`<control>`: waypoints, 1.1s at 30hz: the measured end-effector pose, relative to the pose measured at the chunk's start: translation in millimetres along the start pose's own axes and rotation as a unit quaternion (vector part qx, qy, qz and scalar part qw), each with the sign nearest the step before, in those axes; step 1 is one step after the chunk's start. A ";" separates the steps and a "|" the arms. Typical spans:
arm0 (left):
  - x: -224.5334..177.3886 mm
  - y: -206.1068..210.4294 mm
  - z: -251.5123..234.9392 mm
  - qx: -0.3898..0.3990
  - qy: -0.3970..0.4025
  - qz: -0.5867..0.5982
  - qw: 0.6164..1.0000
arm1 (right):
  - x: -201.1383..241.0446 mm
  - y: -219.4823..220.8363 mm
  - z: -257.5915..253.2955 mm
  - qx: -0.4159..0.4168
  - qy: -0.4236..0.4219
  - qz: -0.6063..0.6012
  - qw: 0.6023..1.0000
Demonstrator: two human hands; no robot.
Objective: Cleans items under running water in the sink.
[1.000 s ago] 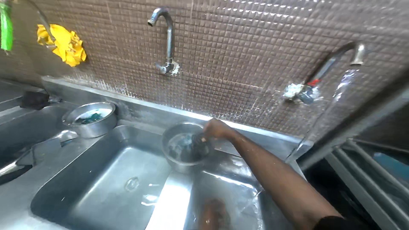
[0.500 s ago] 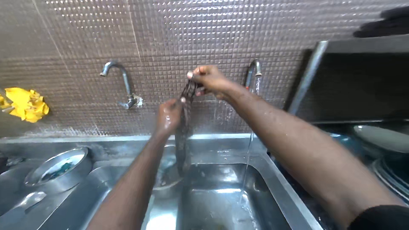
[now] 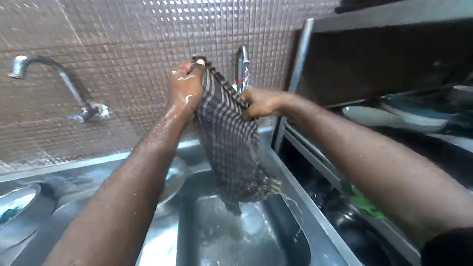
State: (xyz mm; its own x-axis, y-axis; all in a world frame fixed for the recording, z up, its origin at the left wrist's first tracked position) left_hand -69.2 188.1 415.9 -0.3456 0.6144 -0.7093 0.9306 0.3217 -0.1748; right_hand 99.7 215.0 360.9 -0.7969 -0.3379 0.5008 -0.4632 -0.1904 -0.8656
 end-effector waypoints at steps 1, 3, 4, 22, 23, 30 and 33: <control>11.4 10.8 10.1 0.026 -0.010 -0.001 1.000 | -30.1 23.9 -0.6 0.017 0.021 -0.057 0.998; 28.1 29.6 28.7 0.078 -0.008 -0.005 0.997 | -82.8 69.6 6.0 0.039 0.071 -0.256 0.963; 34.6 37.1 35.1 0.101 0.002 -0.017 0.995 | -99.8 91.0 11.9 0.045 0.090 -0.347 0.932; 186.5 81.1 139.0 0.131 -0.107 0.082 0.982 | -104.2 219.8 -12.9 0.111 0.217 -0.468 0.850; 208.8 71.8 160.7 0.060 -0.148 0.127 0.979 | -101.1 224.4 -18.2 0.105 0.230 -0.476 0.842; 384.7 124.5 467.2 -0.240 -0.617 0.348 0.664 | -87.1 213.9 -28.2 0.036 0.292 -0.547 0.784; 396.9 158.0 465.3 -0.271 -0.617 0.458 0.580 | -88.3 196.6 -24.8 0.003 0.266 -0.521 0.811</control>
State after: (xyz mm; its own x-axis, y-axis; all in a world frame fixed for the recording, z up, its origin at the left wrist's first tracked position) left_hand -3.1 147.5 -211.0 0.9241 -0.1702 -0.3422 0.3659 0.6523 0.6638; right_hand 69.4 230.3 146.6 -0.0288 0.4552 0.8899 -0.9920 -0.1221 0.0304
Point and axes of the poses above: each hand's wrist, its own z-axis away from the middle knuckle, its own y-axis out of the palm, x = y × z, the point moved 10 cm from there along -z, towards the middle knuckle, and after that the axes turned 10 degrees about y, right-handed, at the moved point
